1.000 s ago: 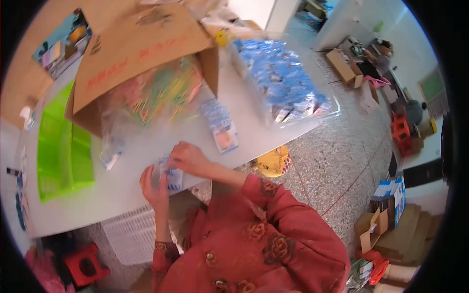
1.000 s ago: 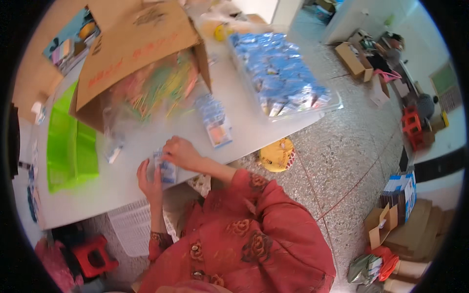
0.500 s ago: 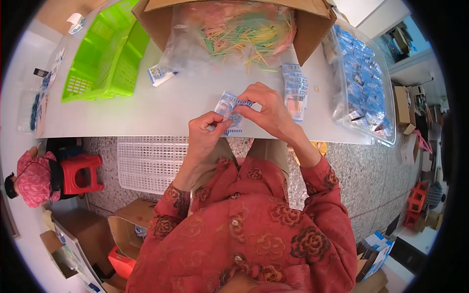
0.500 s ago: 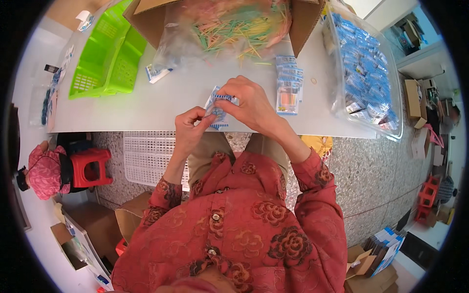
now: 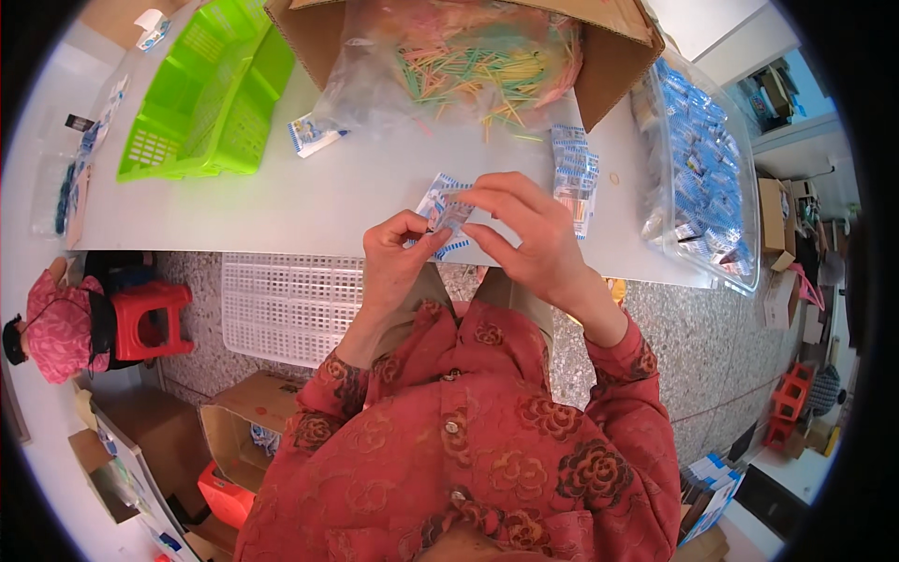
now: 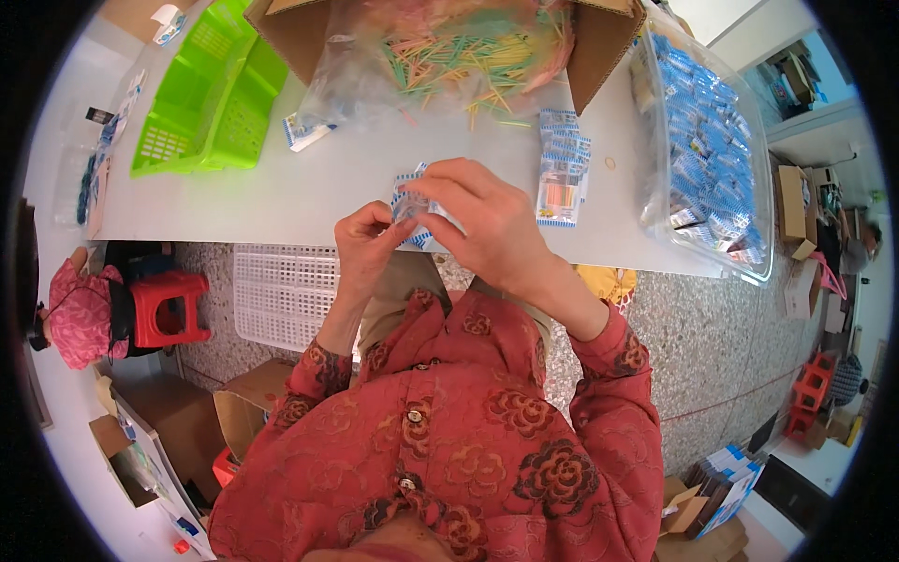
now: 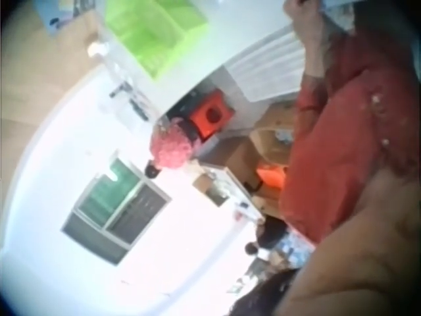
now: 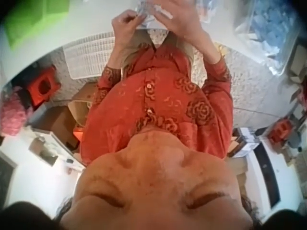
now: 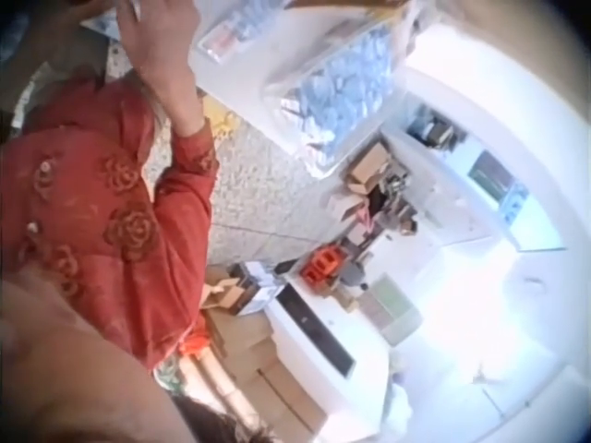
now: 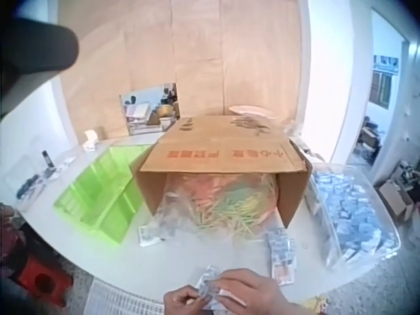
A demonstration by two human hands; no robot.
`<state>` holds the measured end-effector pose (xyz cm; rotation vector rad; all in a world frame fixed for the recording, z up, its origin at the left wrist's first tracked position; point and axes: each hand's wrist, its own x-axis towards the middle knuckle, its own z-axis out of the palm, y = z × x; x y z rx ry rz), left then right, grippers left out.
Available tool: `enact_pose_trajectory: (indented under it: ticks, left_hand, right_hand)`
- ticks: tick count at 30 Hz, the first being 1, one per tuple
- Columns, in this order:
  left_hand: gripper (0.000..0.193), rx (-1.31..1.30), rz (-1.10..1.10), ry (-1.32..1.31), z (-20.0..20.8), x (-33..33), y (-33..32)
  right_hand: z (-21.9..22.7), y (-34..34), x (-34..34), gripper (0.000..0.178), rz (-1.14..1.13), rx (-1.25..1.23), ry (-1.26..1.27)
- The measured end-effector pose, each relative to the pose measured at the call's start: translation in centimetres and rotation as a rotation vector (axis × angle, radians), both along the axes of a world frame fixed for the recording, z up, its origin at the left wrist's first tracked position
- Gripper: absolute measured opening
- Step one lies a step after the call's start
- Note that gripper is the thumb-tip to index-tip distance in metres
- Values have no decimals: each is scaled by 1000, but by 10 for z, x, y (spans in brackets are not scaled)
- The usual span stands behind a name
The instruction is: Packaging small plastic packets by grouping them together using rubber bands.
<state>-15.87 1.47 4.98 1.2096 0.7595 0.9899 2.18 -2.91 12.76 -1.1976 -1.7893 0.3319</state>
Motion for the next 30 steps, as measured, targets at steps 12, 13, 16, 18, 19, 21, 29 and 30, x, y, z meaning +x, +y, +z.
enact_pose_trajectory:
  ticks: [12,13,16,18,19,21,29,30]
  left_hand:
    - [8,236,119,170,2,0,-7]
    - [8,278,117,188,1,1,-8]
    - [10,324,123,201,-5,3,-9]
    - [11,326,135,205,-6,3,-11]
    - [11,323,124,212,-5,3,-12]
    - [10,322,120,224,-4,3,-13]
    - [12,344,110,214,4,6,-8]
    - [12,347,137,224,6,6,-8]
  right_hand:
    - [3,-8,-8,22,-7,-231,-17]
    - [2,-8,-8,22,30,-195,-74]
    - [-3,-8,-11,22,46,-142,-140]
    - [-5,-7,-15,21,31,-126,-142]
    - [-6,-7,-17,19,0,-117,-165]
    - [-7,-5,-19,18,-23,-103,-185]
    - [-12,11,-23,15,-99,-16,-196]
    - [-12,12,-23,15,-73,-8,-191]
